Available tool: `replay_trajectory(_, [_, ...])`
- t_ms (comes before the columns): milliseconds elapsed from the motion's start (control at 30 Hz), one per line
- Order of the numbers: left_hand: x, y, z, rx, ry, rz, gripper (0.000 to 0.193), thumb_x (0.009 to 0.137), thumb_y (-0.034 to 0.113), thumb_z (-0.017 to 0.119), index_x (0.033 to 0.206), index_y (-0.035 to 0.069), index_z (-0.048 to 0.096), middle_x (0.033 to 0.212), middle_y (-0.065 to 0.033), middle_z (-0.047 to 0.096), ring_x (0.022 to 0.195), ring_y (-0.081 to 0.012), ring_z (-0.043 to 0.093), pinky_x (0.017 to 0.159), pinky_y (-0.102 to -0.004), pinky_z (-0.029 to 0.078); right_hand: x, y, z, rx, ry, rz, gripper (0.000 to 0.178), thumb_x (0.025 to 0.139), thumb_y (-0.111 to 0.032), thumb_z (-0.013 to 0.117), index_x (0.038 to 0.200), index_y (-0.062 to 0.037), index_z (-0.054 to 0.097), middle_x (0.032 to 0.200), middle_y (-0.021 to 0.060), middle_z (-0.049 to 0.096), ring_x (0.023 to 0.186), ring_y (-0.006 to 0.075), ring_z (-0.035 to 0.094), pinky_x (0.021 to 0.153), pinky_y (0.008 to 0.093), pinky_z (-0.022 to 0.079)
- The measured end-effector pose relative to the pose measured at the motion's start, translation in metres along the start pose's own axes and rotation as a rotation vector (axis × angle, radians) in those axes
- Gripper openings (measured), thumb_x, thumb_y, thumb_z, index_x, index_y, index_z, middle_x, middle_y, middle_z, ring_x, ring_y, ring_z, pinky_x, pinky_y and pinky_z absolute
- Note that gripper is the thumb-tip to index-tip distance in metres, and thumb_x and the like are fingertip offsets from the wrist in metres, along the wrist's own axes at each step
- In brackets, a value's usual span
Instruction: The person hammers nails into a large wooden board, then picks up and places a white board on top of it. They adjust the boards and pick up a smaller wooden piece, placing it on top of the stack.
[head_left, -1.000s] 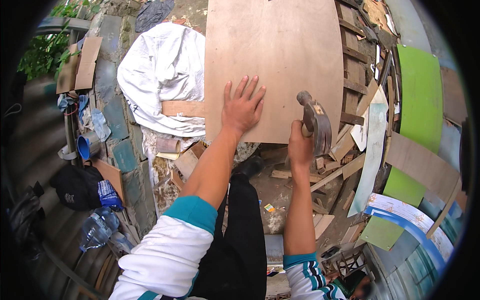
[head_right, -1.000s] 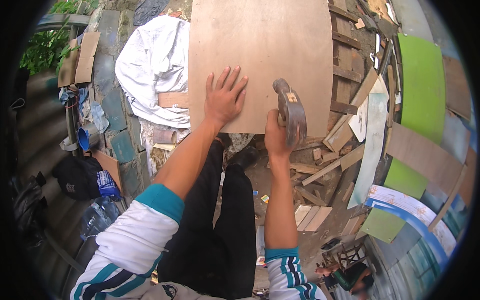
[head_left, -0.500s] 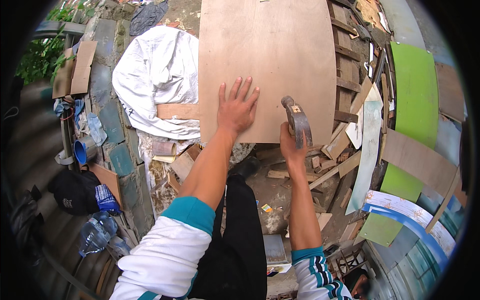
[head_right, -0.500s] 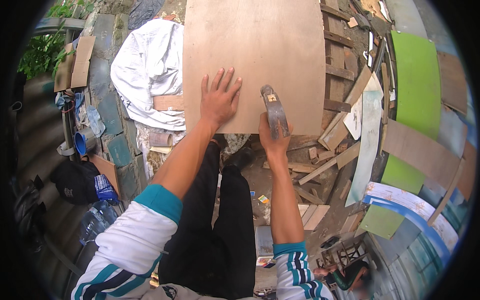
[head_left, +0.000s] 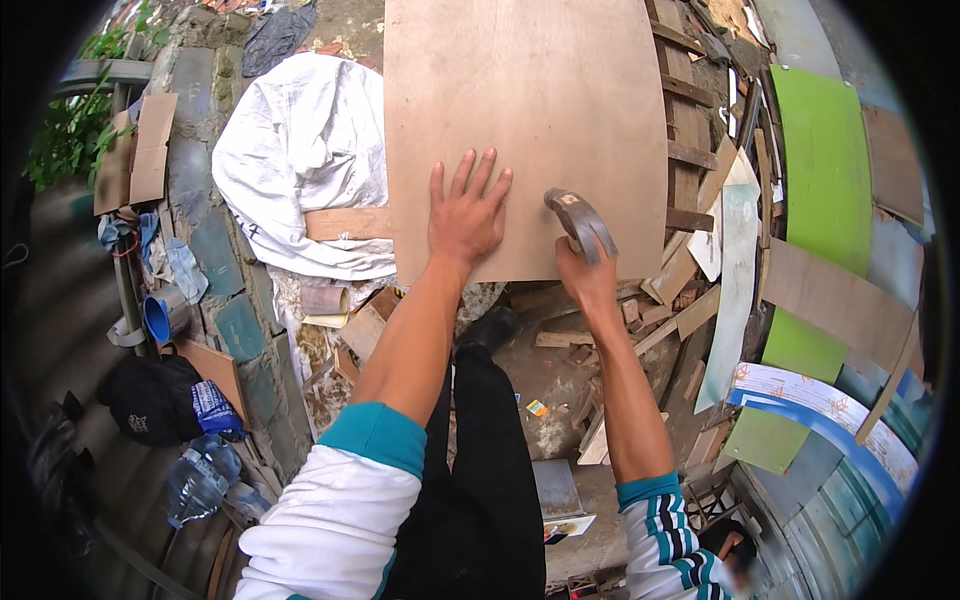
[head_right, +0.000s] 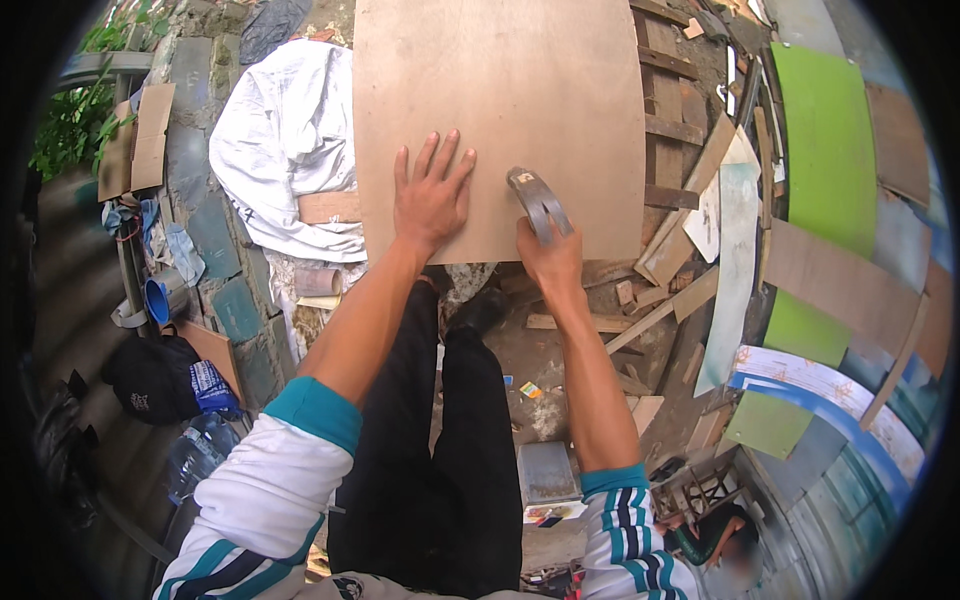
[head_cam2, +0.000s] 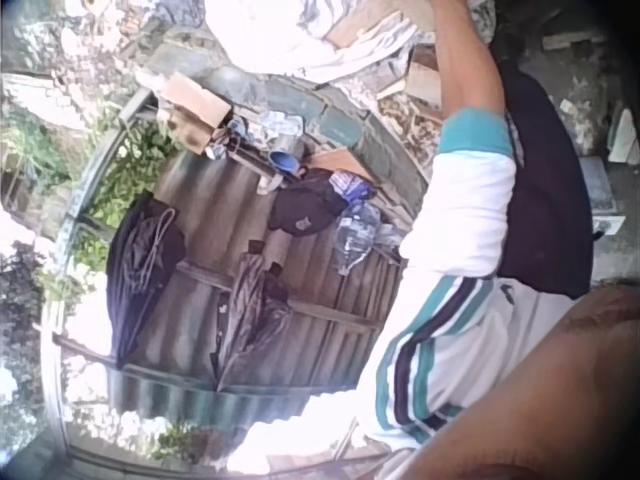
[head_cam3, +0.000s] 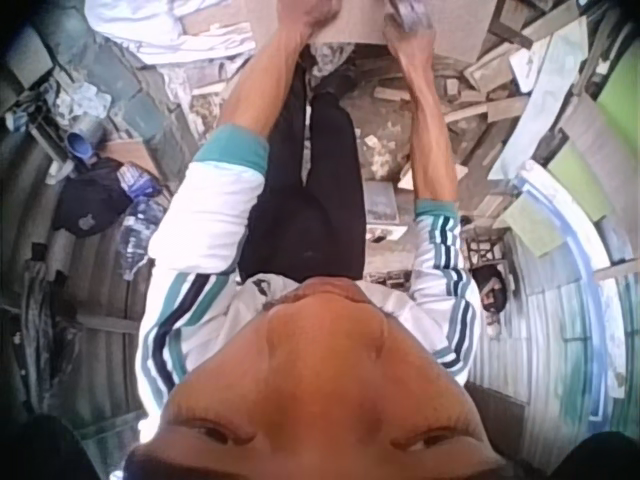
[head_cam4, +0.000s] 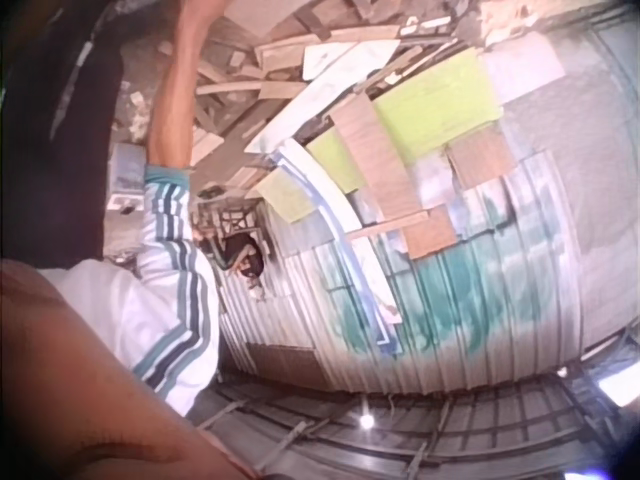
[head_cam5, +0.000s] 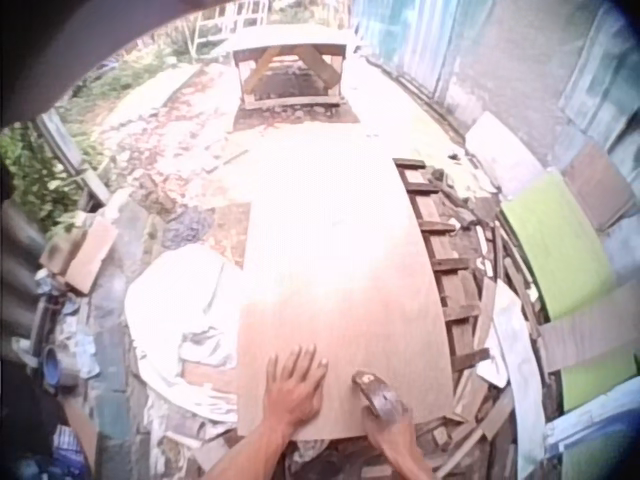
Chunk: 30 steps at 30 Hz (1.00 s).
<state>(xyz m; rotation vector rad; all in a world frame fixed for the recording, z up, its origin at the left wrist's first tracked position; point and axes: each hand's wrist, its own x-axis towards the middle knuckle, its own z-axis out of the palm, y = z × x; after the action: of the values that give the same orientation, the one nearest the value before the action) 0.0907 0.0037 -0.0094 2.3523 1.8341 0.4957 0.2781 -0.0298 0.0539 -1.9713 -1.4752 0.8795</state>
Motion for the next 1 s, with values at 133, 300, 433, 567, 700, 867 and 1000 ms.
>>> replay_trajectory(133, [-0.003, 0.003, 0.0, -0.002, -0.011, -0.009, 0.04, 0.09, 0.027, 0.064, 0.13, 0.028, 0.065, 0.153, -0.0004, 0.049, 0.143, -0.0245, 0.041, 0.119, -0.0588, 0.022, 0.001, 0.008, -0.002, -0.125, 0.016, -0.035, 0.015, 0.083, -0.013, 0.062, 0.082, 0.0016, 0.067, 0.067, 0.0243, 0.064, 0.062, 0.0421, 0.065, 0.059, 0.046, 0.051])
replay_trajectory(300, [-0.002, 0.001, -0.001, -0.025, 0.018, -0.002, 0.04, 0.09, 0.023, 0.064, 0.131, 0.025, 0.065, 0.152, -0.0017, 0.05, 0.141, -0.0258, 0.044, 0.119, -0.0566, 0.024, 0.012, -0.001, 0.001, -0.225, -0.16, 0.166, 0.017, 0.085, -0.009, 0.062, 0.073, 0.0035, 0.064, 0.061, 0.0237, 0.06, 0.057, 0.0409, 0.063, 0.056, 0.0443, 0.049])
replay_trajectory(433, [0.0, 0.002, -0.001, -0.024, 0.005, -0.003, 0.04, 0.091, 0.024, 0.063, 0.131, 0.025, 0.065, 0.152, -0.0017, 0.051, 0.141, -0.0251, 0.043, 0.119, -0.0564, 0.024, 0.0, -0.003, 0.003, -0.051, 0.128, -0.064, 0.022, 0.084, -0.016, 0.062, 0.086, 0.0038, 0.07, 0.071, 0.0277, 0.066, 0.068, 0.0465, 0.067, 0.063, 0.0475, 0.052])
replay_trajectory(567, [0.003, -0.002, -0.001, -0.02, 0.029, 0.003, 0.04, 0.091, 0.024, 0.063, 0.131, 0.025, 0.065, 0.152, -0.0017, 0.05, 0.141, -0.0251, 0.043, 0.119, -0.0563, 0.023, 0.017, -0.007, -0.002, -0.124, -0.108, 0.284, 0.017, 0.084, -0.014, 0.064, 0.088, 0.002, 0.068, 0.069, 0.0247, 0.064, 0.062, 0.041, 0.065, 0.061, 0.0436, 0.05])
replay_trajectory(700, [0.005, 0.001, -0.001, -0.028, 0.01, -0.003, 0.04, 0.091, 0.024, 0.063, 0.131, 0.025, 0.065, 0.152, -0.0017, 0.05, 0.142, -0.0252, 0.043, 0.119, -0.0563, 0.022, 0.002, 0.014, -0.001, 0.018, 0.117, -0.133, 0.025, 0.084, -0.018, 0.063, 0.099, 0.0006, 0.071, 0.077, 0.0295, 0.067, 0.079, 0.0473, 0.068, 0.07, 0.0484, 0.053])
replay_trajectory(867, [-0.004, 0.002, 0.002, 0.001, 0.015, 0.025, 0.04, 0.091, 0.025, 0.062, 0.131, 0.025, 0.066, 0.152, -0.002, 0.051, 0.142, -0.0255, 0.043, 0.119, -0.0564, 0.021, 0.004, 0.017, 0.002, -0.177, -0.15, 0.216, 0.027, 0.084, -0.02, 0.064, 0.094, 0.004, 0.07, 0.079, 0.0314, 0.067, 0.082, 0.0489, 0.067, 0.071, 0.0494, 0.054])
replay_trajectory(1000, [0.004, 0.001, -0.001, 0.046, 0.006, 0.027, 0.041, 0.095, 0.031, 0.059, 0.135, 0.023, 0.062, 0.155, -0.0018, 0.047, 0.143, -0.0257, 0.041, 0.119, -0.0565, 0.021, -0.009, 0.013, -0.008, -0.106, -0.123, 0.273, 0.034, 0.083, -0.024, 0.065, 0.096, 0.0071, 0.068, 0.086, 0.0327, 0.067, 0.086, 0.0516, 0.066, 0.076, 0.0531, 0.054])
